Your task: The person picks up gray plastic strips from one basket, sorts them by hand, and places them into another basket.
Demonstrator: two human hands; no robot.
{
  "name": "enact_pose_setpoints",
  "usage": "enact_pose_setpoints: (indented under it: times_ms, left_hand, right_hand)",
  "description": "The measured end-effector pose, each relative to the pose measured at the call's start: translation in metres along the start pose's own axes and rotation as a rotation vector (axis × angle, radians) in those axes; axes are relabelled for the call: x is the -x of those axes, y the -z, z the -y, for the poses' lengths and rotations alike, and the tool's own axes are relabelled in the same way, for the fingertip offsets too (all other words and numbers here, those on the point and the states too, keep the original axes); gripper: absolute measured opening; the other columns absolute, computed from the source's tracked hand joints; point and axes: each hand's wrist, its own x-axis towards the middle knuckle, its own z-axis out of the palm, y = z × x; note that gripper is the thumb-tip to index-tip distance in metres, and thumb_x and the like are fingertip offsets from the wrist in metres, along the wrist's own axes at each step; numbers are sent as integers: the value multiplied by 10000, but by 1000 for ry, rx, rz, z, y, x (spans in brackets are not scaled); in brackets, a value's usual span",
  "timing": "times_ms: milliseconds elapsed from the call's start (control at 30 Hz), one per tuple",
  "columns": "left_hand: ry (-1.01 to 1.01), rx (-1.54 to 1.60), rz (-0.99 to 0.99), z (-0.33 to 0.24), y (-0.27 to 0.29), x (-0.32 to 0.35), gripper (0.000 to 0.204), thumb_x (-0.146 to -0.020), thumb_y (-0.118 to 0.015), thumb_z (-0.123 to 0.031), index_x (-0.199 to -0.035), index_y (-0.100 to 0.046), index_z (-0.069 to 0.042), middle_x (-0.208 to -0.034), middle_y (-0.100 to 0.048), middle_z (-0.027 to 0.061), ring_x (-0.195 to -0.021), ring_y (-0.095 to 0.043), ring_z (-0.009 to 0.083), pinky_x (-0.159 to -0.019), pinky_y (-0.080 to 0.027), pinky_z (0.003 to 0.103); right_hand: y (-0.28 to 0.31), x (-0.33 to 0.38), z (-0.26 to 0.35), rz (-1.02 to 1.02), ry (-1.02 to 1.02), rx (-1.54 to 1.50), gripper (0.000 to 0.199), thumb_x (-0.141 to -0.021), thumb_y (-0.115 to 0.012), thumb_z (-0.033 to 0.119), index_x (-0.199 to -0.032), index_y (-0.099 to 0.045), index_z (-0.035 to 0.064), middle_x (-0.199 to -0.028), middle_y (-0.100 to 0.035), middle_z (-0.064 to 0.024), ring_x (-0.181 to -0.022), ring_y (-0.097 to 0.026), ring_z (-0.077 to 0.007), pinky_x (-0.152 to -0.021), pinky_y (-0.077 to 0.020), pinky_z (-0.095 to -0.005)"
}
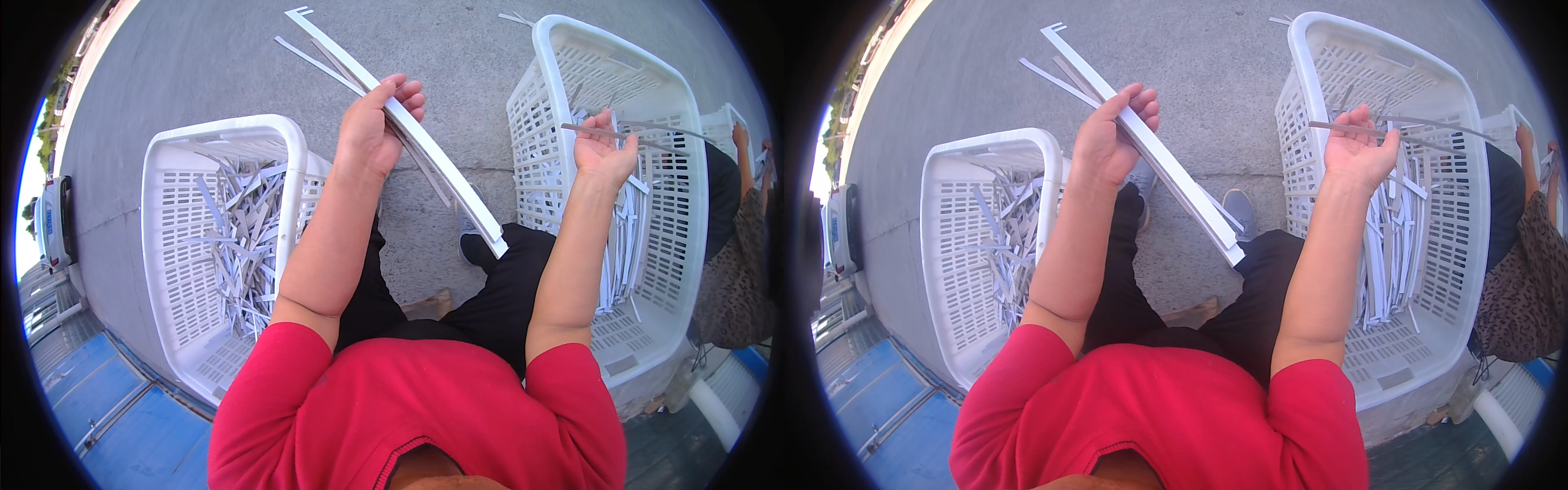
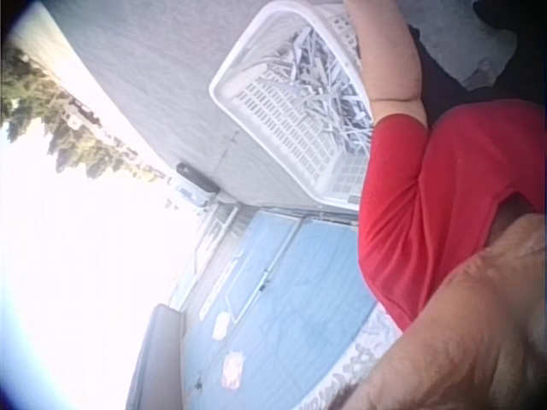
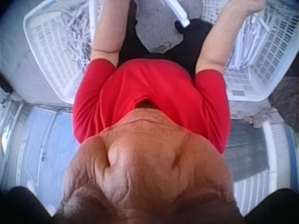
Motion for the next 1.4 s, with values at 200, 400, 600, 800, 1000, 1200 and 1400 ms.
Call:
enact_pose_setpoints:
  times_ms: [200, 400, 600, 800, 1000, 1200, 1400]
  left_hand:
    - [14, -11, 2, 4, -2, -1, 271, -881, -496, -105, -1100, -486, 53, -1010, -558, 183, -839, -573, 235, -721, -502, 332]
    - [-7, -56, 7, 3, 0, -2, 286, -890, -479, -129, -1122, -474, 38, -1041, -551, 171, -872, -560, 234, -748, -489, 341]
    - [-6, -67, -9, 5, -1, -2, 262, -900, -471, -148, -1096, -485, 25, -1003, -569, 164, -870, -564, 236, -745, -483, 346]
    - [-36, -73, 26, 3, -2, 0, 304, -914, -439, -152, -1154, -458, 34, -1083, -537, 179, -939, -542, 258, -807, -462, 372]
    - [-38, -25, 23, 2, -2, 0, 284, -927, -423, -174, -1112, -474, 35, -1082, -536, 182, -968, -539, 271, -837, -453, 384]
    - [-73, -6, -49, 2, -1, -1, 280, -943, -390, -204, -1072, -479, 28, -970, -563, 150, -877, -572, 252, -754, -466, 359]
    - [-90, 21, -85, -1, 1, 0, 286, -941, -401, -178, -1106, -462, 48, -1027, -534, 180, -933, -551, 282, -818, -476, 373]
  right_hand:
    - [-8, 31, -47, 258, -266, 329, 240, -862, -525, 172, -1018, -468, -2, -886, -569, -103, -676, -554, -152, -605, -480, -308]
    - [-12, 72, -65, 750, -327, 978, 262, -798, -640, 190, -972, -560, 12, -826, -615, -74, -690, -571, -139, -603, -474, -269]
    - [1, 94, -85, 1187, -192, 1520, 359, -749, -672, 256, -949, -602, -34, -841, -638, -116, -751, -606, -184, -672, -471, -294]
    - [-1, 91, -86, 1070, -129, 1628, 280, -759, -613, 218, -911, -616, -18, -799, -639, -116, -747, -611, -198, -683, -469, -305]
    - [3, 85, -91, 994, -48, 1581, 227, -791, -575, 166, -927, -585, -15, -836, -630, -115, -760, -600, -196, -688, -458, -311]
    - [1, 80, -91, 788, -148, 1270, 152, -829, -541, 110, -920, -547, -12, -834, -610, -94, -730, -585, -174, -661, -464, -293]
    - [-15, 43, -55, 442, 36, 555, 150, -873, -507, 97, -977, -503, -12, -887, -584, -115, -772, -574, -176, -707, -480, -338]
